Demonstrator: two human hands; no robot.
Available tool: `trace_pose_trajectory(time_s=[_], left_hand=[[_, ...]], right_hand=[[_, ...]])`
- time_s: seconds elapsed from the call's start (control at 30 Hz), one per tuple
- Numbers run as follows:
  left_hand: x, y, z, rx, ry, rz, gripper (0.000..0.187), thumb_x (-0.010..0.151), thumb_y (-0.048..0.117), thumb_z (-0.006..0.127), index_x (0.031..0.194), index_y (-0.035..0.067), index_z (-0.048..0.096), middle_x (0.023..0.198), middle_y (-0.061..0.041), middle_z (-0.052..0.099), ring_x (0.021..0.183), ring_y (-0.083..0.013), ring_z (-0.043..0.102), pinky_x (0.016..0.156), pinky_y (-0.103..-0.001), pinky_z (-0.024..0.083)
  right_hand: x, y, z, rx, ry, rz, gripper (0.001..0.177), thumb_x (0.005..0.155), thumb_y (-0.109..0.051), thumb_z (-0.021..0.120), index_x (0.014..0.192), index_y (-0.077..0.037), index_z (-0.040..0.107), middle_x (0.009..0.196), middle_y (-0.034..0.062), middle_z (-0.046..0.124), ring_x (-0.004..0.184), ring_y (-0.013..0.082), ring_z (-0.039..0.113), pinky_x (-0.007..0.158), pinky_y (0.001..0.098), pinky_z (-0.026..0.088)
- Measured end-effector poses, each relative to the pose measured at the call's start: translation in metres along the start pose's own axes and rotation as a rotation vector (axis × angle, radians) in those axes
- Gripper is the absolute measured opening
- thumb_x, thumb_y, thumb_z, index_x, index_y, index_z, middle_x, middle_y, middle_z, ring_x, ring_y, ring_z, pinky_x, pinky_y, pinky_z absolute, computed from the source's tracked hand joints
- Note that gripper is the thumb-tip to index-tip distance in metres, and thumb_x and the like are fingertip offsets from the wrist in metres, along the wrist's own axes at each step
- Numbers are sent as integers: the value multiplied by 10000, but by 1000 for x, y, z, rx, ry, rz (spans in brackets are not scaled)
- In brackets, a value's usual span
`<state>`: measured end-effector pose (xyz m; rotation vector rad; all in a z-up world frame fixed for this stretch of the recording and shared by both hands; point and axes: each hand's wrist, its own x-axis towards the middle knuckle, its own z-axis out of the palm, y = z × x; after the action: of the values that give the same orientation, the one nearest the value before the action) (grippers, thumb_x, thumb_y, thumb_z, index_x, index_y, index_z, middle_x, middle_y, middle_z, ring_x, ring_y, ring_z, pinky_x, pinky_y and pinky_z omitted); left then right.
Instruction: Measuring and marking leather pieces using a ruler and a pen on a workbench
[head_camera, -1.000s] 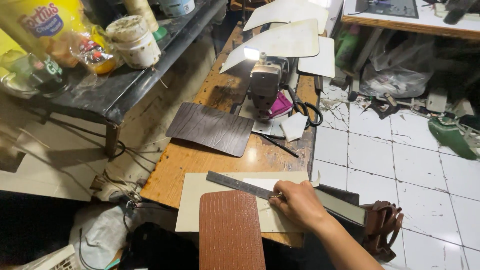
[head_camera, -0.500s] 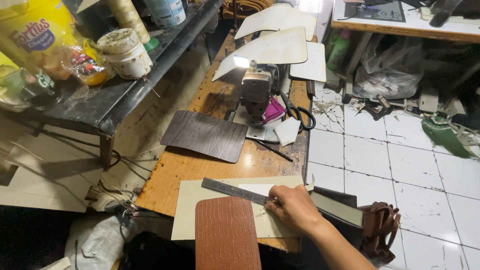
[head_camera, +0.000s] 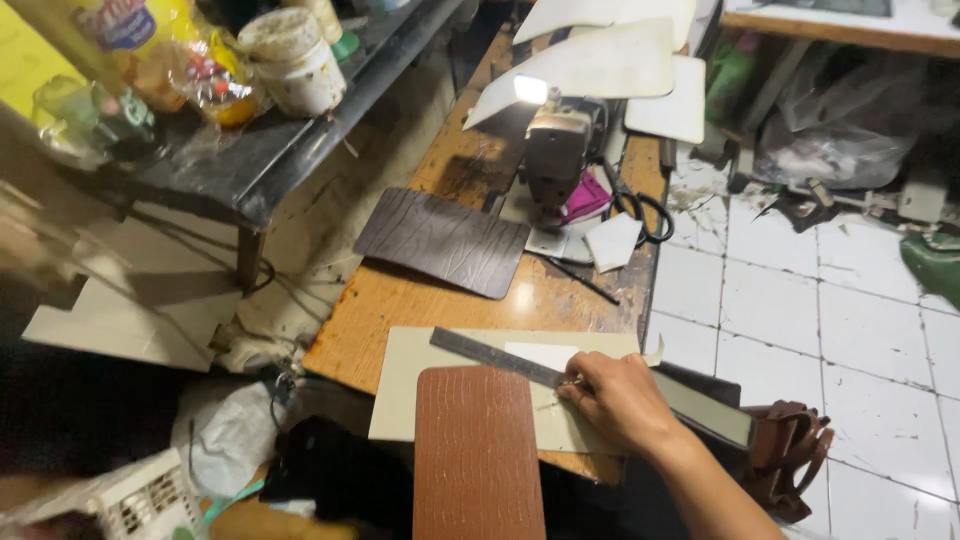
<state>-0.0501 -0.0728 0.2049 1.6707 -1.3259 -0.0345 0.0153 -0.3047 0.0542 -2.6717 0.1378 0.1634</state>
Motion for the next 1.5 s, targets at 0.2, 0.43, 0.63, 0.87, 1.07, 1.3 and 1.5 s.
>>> trace_pose_trajectory(time_s=[0.2, 0.43, 0.63, 0.87, 1.07, 1.3, 1.5], left_hand=[[-34, -57, -1, 79, 54, -58, 235, 917, 195, 795, 1106, 77, 720, 1051, -104, 757, 922, -266, 727, 810, -387, 573], [-85, -130, 14, 448, 52, -331, 465, 920, 306, 756, 1311, 86, 639, 1298, -113, 705, 1216, -291, 642, 1123, -506, 446], [-101, -157, 14, 694, -118, -623, 832, 959, 692, 503, 1529, 89, 440, 1578, -179, 409, 1472, -375, 310, 1211, -572, 148], [-103, -156, 17, 724, -87, -600, 854, 934, 693, 539, 1522, 80, 452, 1568, -184, 428, 1464, -383, 333, 1213, -584, 170], [-105, -163, 15, 735, -38, -576, 942, 931, 714, 509, 1553, 19, 373, 1571, -166, 453, 1447, -355, 391, 1212, -547, 230], [-101, -162, 15, 707, -27, -633, 967, 905, 777, 441, 1513, 25, 431, 1611, -261, 351, 1474, -430, 328, 1193, -583, 229], [-102, -164, 17, 695, 2, -626, 984, 881, 774, 487, 1508, 18, 432, 1599, -291, 359, 1480, -444, 329, 1197, -597, 231]], right_hand=[[-6, 2, 7, 6, 44, -54, 159, 903, -442, 715, 957, -294, 727, 983, -67, 780, 868, 209, 718, 887, 413, 410], [-5, 9, 3, 143, 102, -56, 125, 868, -285, 736, 971, -251, 799, 978, -59, 812, 844, 194, 743, 828, 362, 488], [4, -2, -30, 143, 6, 226, 270, 885, -458, 741, 905, -199, 813, 844, 29, 815, 778, 198, 702, 718, 330, 468], [20, -5, -28, -12, -57, 214, 332, 837, -561, 744, 884, -240, 817, 831, 11, 803, 812, 208, 708, 731, 348, 458], [27, -29, -31, -25, -149, 247, 294, 845, -540, 751, 909, -263, 827, 820, 33, 803, 806, 217, 706, 716, 332, 452], [35, -38, -37, -53, -283, 380, 354, 859, -559, 745, 915, -217, 815, 783, 90, 770, 731, 217, 631, 655, 336, 406], [42, -48, -40, -110, -332, 405, 414, 849, -583, 748, 827, -172, 784, 757, 96, 775, 725, 231, 625, 645, 345, 399]])
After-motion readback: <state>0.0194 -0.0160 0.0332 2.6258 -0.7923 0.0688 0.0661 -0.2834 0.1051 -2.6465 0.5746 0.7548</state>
